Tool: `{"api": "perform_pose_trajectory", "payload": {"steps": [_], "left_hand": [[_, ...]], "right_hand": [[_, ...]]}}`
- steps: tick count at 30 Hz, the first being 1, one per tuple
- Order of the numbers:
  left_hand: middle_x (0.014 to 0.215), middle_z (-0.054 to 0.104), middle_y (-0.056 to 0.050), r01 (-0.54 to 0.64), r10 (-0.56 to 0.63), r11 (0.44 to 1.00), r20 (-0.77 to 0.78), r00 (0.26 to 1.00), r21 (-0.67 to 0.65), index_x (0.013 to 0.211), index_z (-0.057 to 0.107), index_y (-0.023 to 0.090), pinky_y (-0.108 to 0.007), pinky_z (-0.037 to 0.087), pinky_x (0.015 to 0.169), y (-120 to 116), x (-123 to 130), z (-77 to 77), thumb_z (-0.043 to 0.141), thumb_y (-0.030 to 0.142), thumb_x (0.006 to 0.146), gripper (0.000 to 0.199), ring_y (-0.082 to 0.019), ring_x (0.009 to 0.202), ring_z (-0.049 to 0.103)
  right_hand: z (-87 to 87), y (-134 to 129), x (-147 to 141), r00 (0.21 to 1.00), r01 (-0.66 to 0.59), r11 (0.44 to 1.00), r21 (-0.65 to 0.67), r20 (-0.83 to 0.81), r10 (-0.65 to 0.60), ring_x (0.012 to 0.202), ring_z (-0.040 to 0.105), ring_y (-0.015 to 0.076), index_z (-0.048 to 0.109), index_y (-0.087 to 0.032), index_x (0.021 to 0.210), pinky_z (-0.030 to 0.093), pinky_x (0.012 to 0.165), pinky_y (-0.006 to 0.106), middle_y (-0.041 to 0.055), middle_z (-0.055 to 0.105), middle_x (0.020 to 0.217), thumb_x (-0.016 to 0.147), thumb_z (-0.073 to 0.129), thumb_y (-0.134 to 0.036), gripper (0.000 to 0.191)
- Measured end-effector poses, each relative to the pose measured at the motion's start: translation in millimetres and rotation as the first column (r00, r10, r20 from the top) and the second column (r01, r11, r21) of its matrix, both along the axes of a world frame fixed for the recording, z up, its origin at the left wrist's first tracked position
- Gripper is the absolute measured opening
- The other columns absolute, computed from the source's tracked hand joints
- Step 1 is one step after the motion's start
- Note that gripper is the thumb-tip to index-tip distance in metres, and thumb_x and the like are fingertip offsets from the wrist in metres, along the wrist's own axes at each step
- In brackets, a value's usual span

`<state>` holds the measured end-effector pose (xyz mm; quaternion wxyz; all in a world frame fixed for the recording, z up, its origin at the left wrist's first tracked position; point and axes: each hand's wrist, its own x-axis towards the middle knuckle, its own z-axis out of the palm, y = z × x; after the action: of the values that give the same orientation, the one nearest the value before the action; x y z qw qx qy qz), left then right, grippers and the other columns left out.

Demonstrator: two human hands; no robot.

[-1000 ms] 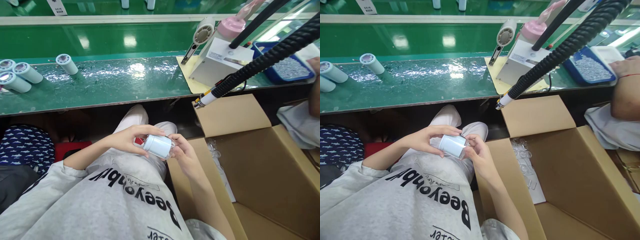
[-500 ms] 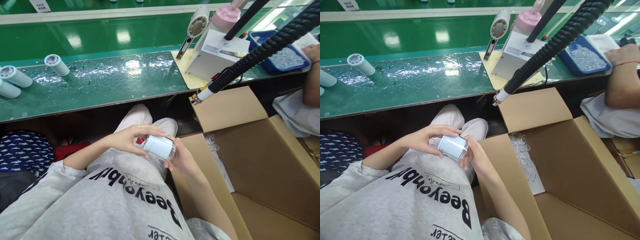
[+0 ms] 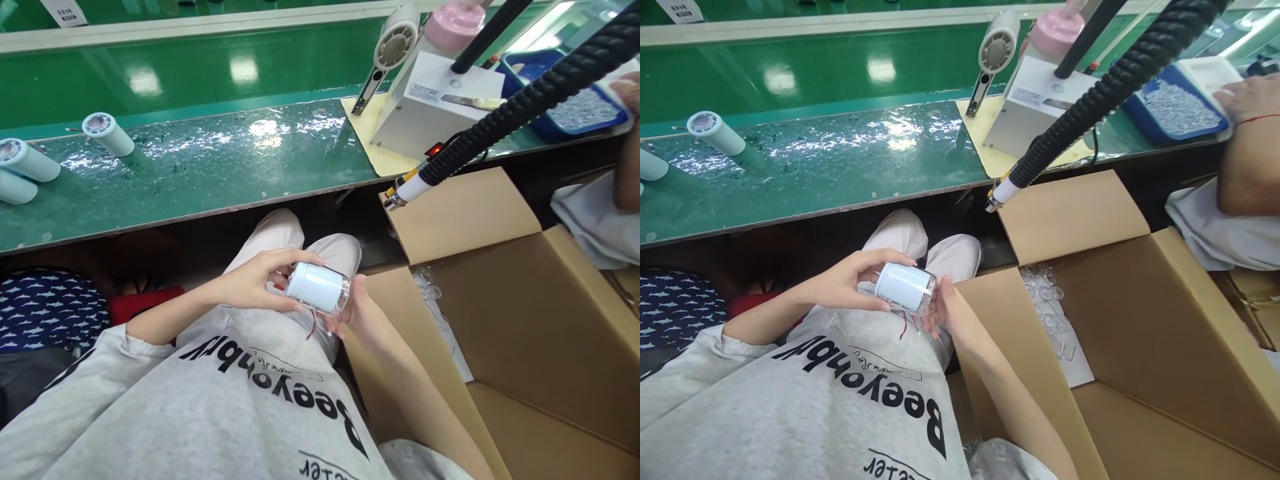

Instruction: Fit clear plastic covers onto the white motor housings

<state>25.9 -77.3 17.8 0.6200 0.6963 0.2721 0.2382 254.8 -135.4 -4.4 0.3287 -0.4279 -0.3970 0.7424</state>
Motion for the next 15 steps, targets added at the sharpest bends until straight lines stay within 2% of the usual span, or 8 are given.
{"api": "perform_pose_trajectory", "payload": {"steps": [2, 5, 7, 8, 9, 10, 13, 15], "left_hand": [[0.133, 0.065, -0.011, -0.031, 0.032, 0.999, 0.013, 0.999, -0.044, 0.136, 0.063, 0.026, -0.028, 0.060, 0.080, -1.7, 0.0, 1.3, 0.084, 0.032, 0.078, 0.062, -0.024, 0.111, 0.067], [0.134, 0.066, -0.011, -0.029, 0.034, 0.996, 0.054, 0.998, -0.081, 0.137, 0.063, 0.026, -0.028, 0.060, 0.079, -3.2, -1.6, -0.3, 0.085, 0.033, 0.077, 0.064, -0.022, 0.105, 0.069], [0.133, 0.067, -0.010, -0.018, 0.022, 0.998, 0.052, 0.998, -0.065, 0.137, 0.064, 0.026, -0.028, 0.059, 0.079, -3.5, -3.5, -2.4, 0.086, 0.035, 0.077, 0.065, -0.021, 0.101, 0.070], [0.132, 0.068, -0.010, -0.014, 0.016, 0.998, 0.045, 0.999, -0.054, 0.138, 0.064, 0.026, -0.028, 0.059, 0.079, -3.3, -4.6, -3.3, 0.086, 0.036, 0.077, 0.066, -0.021, 0.101, 0.070], [0.132, 0.068, -0.010, -0.005, 0.007, 0.999, 0.039, 0.999, -0.050, 0.139, 0.063, 0.026, -0.029, 0.059, 0.079, -2.8, -5.6, -4.0, 0.087, 0.037, 0.076, 0.067, -0.021, 0.101, 0.070], [0.134, 0.068, -0.010, 0.007, -0.005, 0.999, 0.035, 0.999, -0.053, 0.140, 0.062, 0.027, -0.029, 0.059, 0.080, -2.1, -6.5, -4.5, 0.087, 0.037, 0.076, 0.070, -0.022, 0.103, 0.070], [0.143, 0.063, -0.011, 0.074, -0.071, 0.994, 0.040, 0.997, -0.080, 0.146, 0.058, 0.029, -0.033, 0.059, 0.090, 0.7, -7.7, -5.3, 0.090, 0.036, 0.073, 0.080, -0.026, 0.117, 0.067], [0.147, 0.061, -0.012, 0.123, -0.118, 0.987, 0.046, 0.992, -0.108, 0.150, 0.053, 0.030, -0.036, 0.058, 0.095, 2.4, -6.7, -6.1, 0.089, 0.034, 0.075, 0.083, -0.027, 0.120, 0.067]], "right_hand": [[-4.8, -4.4, 3.5, 0.980, 0.112, 0.932, 0.344, 0.118, -0.162, 0.074, 0.072, 0.0196, 0.067, -0.025, 0.114, 0.062, 0.058, 0.029, 0.0084, 0.074, 0.101, 0.083, 0.058, -0.085, 0.068], [-10.5, -7.8, 8.5, 0.917, -0.005, 0.604, 0.797, 0.245, -0.316, 0.127, 0.064, 0.0315, 0.050, -0.038, 0.146, 0.060, 0.101, 0.050, 0.0085, 0.050, 0.157, 0.083, 0.082, -0.054, 0.073], [-11.8, -8.2, 9.7, 0.889, -0.157, 0.364, 0.918, 0.292, -0.354, 0.137, 0.058, 0.0307, 0.048, -0.044, 0.149, 0.056, 0.109, 0.052, 0.0037, 0.050, 0.158, 0.087, 0.082, -0.023, 0.074], [-11.5, -8.4, 9.5, 0.882, -0.196, 0.287, 0.938, 0.297, -0.367, 0.136, 0.058, 0.0290, 0.051, -0.044, 0.149, 0.056, 0.109, 0.051, 0.0025, 0.056, 0.153, 0.088, 0.078, -0.013, 0.074], [-10.8, -8.7, 8.9, 0.882, -0.204, 0.265, 0.942, 0.294, -0.368, 0.135, 0.060, 0.0279, 0.053, -0.044, 0.148, 0.056, 0.109, 0.049, 0.0024, 0.061, 0.149, 0.088, 0.076, -0.009, 0.073], [-9.8, -9.3, 8.0, 0.891, -0.181, 0.305, 0.935, 0.287, -0.351, 0.134, 0.061, 0.0275, 0.054, -0.042, 0.147, 0.056, 0.109, 0.048, 0.0031, 0.063, 0.146, 0.088, 0.077, -0.011, 0.071], [-7.0, -12.0, 5.3, 0.948, 0.009, 0.610, 0.792, 0.188, -0.258, 0.129, 0.065, 0.0282, 0.061, -0.040, 0.142, 0.059, 0.104, 0.045, 0.0046, 0.067, 0.142, 0.088, 0.082, -0.037, 0.059], [-6.7, -13.6, 4.8, 0.969, 0.124, 0.770, 0.626, 0.090, -0.230, 0.119, 0.071, 0.0267, 0.067, -0.040, 0.134, 0.064, 0.094, 0.040, 0.0037, 0.073, 0.131, 0.088, 0.080, -0.048, 0.049]]}}
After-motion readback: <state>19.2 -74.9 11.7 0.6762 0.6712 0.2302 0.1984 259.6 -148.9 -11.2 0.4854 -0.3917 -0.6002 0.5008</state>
